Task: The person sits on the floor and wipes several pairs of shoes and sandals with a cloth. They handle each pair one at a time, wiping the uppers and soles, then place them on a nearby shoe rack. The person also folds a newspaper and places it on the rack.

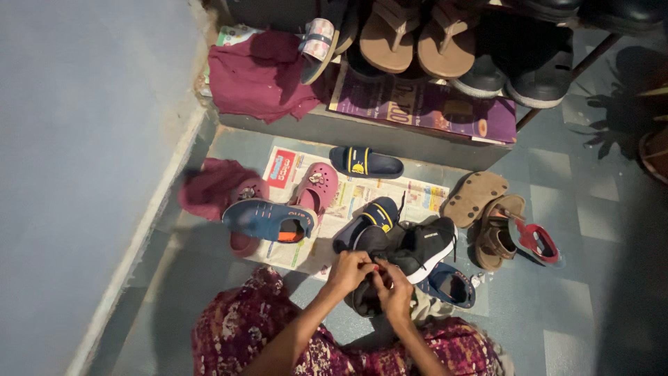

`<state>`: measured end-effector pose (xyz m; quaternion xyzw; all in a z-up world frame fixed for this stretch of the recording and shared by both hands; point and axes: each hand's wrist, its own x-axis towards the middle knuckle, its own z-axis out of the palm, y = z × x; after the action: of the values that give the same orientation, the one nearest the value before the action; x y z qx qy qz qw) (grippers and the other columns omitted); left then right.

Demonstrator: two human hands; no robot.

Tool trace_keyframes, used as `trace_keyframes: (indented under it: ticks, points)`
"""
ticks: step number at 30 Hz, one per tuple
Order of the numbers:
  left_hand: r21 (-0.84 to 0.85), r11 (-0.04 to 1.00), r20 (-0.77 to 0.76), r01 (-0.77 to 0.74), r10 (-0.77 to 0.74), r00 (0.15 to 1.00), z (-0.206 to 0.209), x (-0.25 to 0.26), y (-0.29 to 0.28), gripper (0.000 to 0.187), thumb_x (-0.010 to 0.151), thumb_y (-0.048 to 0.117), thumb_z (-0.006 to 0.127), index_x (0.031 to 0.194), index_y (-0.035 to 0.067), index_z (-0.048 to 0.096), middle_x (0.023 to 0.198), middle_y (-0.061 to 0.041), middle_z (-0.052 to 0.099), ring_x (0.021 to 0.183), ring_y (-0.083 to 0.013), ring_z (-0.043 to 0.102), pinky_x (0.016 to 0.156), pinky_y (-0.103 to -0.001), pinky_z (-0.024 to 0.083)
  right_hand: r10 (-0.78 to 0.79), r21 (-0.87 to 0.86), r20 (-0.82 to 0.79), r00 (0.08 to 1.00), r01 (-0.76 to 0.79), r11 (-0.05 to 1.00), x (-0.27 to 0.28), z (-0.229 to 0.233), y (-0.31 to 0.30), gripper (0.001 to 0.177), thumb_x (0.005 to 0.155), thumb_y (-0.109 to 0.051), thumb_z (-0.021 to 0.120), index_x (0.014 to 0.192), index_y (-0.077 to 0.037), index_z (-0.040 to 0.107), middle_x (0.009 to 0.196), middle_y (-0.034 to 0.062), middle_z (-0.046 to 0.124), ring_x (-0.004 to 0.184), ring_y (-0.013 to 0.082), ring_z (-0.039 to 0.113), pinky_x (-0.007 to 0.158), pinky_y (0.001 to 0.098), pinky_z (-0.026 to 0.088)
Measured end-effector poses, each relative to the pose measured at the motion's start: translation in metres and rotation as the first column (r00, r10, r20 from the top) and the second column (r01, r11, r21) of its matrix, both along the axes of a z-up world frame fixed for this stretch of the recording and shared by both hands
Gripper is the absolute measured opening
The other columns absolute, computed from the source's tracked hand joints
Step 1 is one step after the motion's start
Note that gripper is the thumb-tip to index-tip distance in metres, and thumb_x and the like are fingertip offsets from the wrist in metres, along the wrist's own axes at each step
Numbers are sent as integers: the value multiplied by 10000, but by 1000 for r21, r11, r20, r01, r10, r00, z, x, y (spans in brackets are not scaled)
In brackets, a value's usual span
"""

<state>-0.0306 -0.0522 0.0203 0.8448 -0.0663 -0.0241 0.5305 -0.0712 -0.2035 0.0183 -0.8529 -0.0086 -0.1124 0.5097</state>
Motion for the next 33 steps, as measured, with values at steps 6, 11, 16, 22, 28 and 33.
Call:
trace_keyframes:
  ticks: [6,11,16,22,28,33]
  points:
    - [-95,988,-16,121,-123,992,16,9,7,262,792,74,831,983,15,662,839,-151,730,774,-305,743,667,-385,567,95,-140,61,994,-86,986,7,-1,-10,316,839,-31,748,1153,-61,772,1067,97,618,883,198,631,716,302,526]
    - [21,974,186,225,-225,956,36,7,6,161,821,19,760,966,29,691,906,-161,682,858,-360,699,717,-444,550,158,-14,-13,987,-159,987,15,-20,-23,284,827,-12,697,1104,-4,763,1145,90,606,950,198,646,651,286,541]
    - [311,926,207,215,-287,935,34,3,2,115,831,5,655,929,47,698,1004,-173,661,901,-396,678,734,-496,537,153,14,-131,980,-153,988,20,-28,-29,230,839,-20,696,1057,6,765,1147,93,626,875,197,658,617,288,519]
    - [180,980,385,91,-155,910,-9,10,-2,93,871,139,739,856,54,704,918,-191,711,941,-401,686,766,-473,536,32,-21,-209,977,-37,999,18,-8,-24,274,811,-69,782,1081,-35,743,1002,100,692,835,191,691,658,297,532]
    - [-252,964,-498,-88,-51,866,-52,12,-3,312,920,308,734,975,1,746,698,-50,661,560,-122,560,526,-306,460,119,-66,178,977,-109,992,10,27,-13,277,745,-77,812,1006,-7,752,1074,115,685,879,263,695,729,346,545]
    - [-393,917,-525,-61,-169,834,-81,15,4,221,937,244,756,970,25,759,717,-17,669,584,-78,586,557,-257,506,48,-214,-60,997,-60,975,2,43,-5,137,835,-110,775,938,-27,742,1047,127,662,871,300,689,724,397,542]
